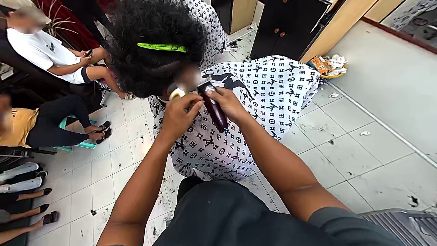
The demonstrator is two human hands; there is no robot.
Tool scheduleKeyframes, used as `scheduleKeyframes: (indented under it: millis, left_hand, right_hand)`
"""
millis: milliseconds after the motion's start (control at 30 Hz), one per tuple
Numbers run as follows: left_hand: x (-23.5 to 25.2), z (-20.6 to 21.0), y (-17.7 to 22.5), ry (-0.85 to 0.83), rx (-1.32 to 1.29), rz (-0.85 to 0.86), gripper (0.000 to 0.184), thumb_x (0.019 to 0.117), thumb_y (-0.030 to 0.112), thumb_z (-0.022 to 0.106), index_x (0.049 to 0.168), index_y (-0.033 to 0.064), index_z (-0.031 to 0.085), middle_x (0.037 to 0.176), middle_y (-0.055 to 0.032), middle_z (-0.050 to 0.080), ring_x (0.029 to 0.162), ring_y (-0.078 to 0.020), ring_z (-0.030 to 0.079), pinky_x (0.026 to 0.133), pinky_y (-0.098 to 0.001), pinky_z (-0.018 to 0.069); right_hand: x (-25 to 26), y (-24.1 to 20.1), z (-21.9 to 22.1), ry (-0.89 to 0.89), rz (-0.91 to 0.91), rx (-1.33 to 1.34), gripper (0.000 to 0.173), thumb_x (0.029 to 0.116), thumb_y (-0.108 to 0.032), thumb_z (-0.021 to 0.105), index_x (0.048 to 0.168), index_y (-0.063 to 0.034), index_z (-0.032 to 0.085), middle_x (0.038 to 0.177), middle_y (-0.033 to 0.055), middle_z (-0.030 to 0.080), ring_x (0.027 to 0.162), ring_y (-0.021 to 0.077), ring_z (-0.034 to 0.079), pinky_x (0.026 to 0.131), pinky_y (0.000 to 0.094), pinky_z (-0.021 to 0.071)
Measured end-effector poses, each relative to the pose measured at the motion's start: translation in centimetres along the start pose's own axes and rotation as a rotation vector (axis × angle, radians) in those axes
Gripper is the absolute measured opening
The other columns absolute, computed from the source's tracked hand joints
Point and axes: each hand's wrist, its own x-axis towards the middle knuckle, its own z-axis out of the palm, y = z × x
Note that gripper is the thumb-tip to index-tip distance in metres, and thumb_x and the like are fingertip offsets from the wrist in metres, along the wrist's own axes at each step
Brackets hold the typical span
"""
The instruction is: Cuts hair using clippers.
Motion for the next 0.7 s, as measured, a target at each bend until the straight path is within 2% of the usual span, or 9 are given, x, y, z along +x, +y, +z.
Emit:
scheduleKeyframes:
  millis: [33, 67, 133, 200, 300, 367, 467, 600, 700]
  left_hand:
    - [-0.8, -0.2, -0.5, 0.149, 0.196, 0.104, 0.019, 0.0999, 0.017, 0.064, 0.108, 0.0046, 0.077, 0.102, -0.0114, 0.076, 0.089, -0.0208, 0.073, 0.079, -0.0404, 0.0591]
    - [-1.2, -0.6, -1.0, 0.276, 0.357, 0.142, 0.018, 0.0991, 0.017, 0.066, 0.108, 0.0071, 0.078, 0.104, -0.0147, 0.076, 0.091, -0.0275, 0.074, 0.077, -0.0462, 0.0588]
    - [-0.9, -1.2, -2.3, 0.416, 0.541, 0.105, 0.019, 0.0993, 0.021, 0.067, 0.112, 0.0137, 0.079, 0.103, -0.0162, 0.075, 0.087, -0.0316, 0.073, 0.071, -0.0479, 0.0564]
    - [-0.4, -1.7, -3.2, 0.425, 0.560, -0.003, 0.022, 0.1004, 0.029, 0.066, 0.113, 0.0166, 0.080, 0.101, -0.0157, 0.075, 0.087, -0.0315, 0.072, 0.072, -0.0488, 0.0552]
    - [0.1, -2.1, -3.9, 0.411, 0.440, -0.162, 0.024, 0.0991, 0.035, 0.067, 0.108, 0.0167, 0.081, 0.095, -0.0131, 0.075, 0.086, -0.0277, 0.070, 0.078, -0.0490, 0.0531]
    - [0.3, -2.2, -4.0, 0.411, 0.394, -0.211, 0.024, 0.0986, 0.034, 0.068, 0.107, 0.0163, 0.081, 0.094, -0.0114, 0.075, 0.087, -0.0256, 0.070, 0.081, -0.0485, 0.0526]
    - [0.5, -2.0, -4.3, 0.415, 0.361, -0.222, 0.022, 0.0987, 0.032, 0.068, 0.106, 0.0150, 0.080, 0.093, -0.0091, 0.075, 0.087, -0.0224, 0.070, 0.081, -0.0458, 0.0523]
    - [0.6, -2.1, -4.8, 0.414, 0.353, -0.212, 0.021, 0.0985, 0.032, 0.069, 0.105, 0.0156, 0.080, 0.092, -0.0073, 0.075, 0.085, -0.0202, 0.069, 0.081, -0.0444, 0.0523]
    - [0.4, -2.0, -5.0, 0.471, 0.298, -0.121, 0.020, 0.0978, 0.027, 0.070, 0.104, 0.0100, 0.080, 0.092, -0.0086, 0.075, 0.086, -0.0170, 0.069, 0.082, -0.0379, 0.0527]
  right_hand:
    - [0.8, -0.6, 0.4, -0.032, 0.004, -0.078, 0.036, 0.1038, -0.033, 0.059, 0.118, -0.0002, 0.065, 0.092, 0.0083, 0.069, 0.077, 0.0138, 0.067, 0.073, 0.0343, 0.0588]
    - [1.5, -1.0, 0.8, -0.063, 0.015, -0.141, 0.037, 0.1033, -0.035, 0.060, 0.116, -0.0005, 0.066, 0.092, 0.0086, 0.068, 0.076, 0.0141, 0.066, 0.073, 0.0349, 0.0575]
    - [2.7, -1.4, 1.9, -0.112, 0.028, -0.201, 0.039, 0.1028, -0.038, 0.061, 0.114, -0.0009, 0.066, 0.090, 0.0088, 0.068, 0.076, 0.0145, 0.065, 0.073, 0.0360, 0.0564]
    - [3.4, -1.6, 2.7, -0.133, 0.034, -0.198, 0.040, 0.1023, -0.040, 0.061, 0.110, -0.0012, 0.066, 0.088, 0.0085, 0.067, 0.076, 0.0144, 0.065, 0.073, 0.0359, 0.0554]
    - [3.8, -1.6, 3.4, -0.107, 0.054, -0.186, 0.041, 0.1011, -0.042, 0.063, 0.103, -0.0017, 0.067, 0.083, 0.0077, 0.065, 0.072, 0.0148, 0.063, 0.069, 0.0362, 0.0532]
    - [3.8, -1.5, 3.7, -0.094, 0.034, -0.124, 0.041, 0.1024, -0.041, 0.061, 0.106, -0.0013, 0.066, 0.083, 0.0077, 0.064, 0.071, 0.0146, 0.062, 0.068, 0.0351, 0.0538]
    - [3.8, -1.3, 3.9, -0.085, -0.021, -0.064, 0.038, 0.1049, -0.039, 0.056, 0.110, -0.0016, 0.064, 0.085, 0.0074, 0.065, 0.072, 0.0138, 0.065, 0.069, 0.0334, 0.0570]
    - [4.1, -1.9, 3.8, -0.083, 0.020, -0.147, 0.042, 0.1030, -0.043, 0.059, 0.108, -0.0012, 0.066, 0.085, 0.0083, 0.065, 0.073, 0.0152, 0.063, 0.070, 0.0356, 0.0544]
    - [3.6, -1.3, 4.1, -0.115, -0.163, 0.016, 0.035, 0.1072, -0.032, 0.051, 0.119, -0.0012, 0.062, 0.091, 0.0061, 0.066, 0.077, 0.0119, 0.066, 0.073, 0.0322, 0.0583]
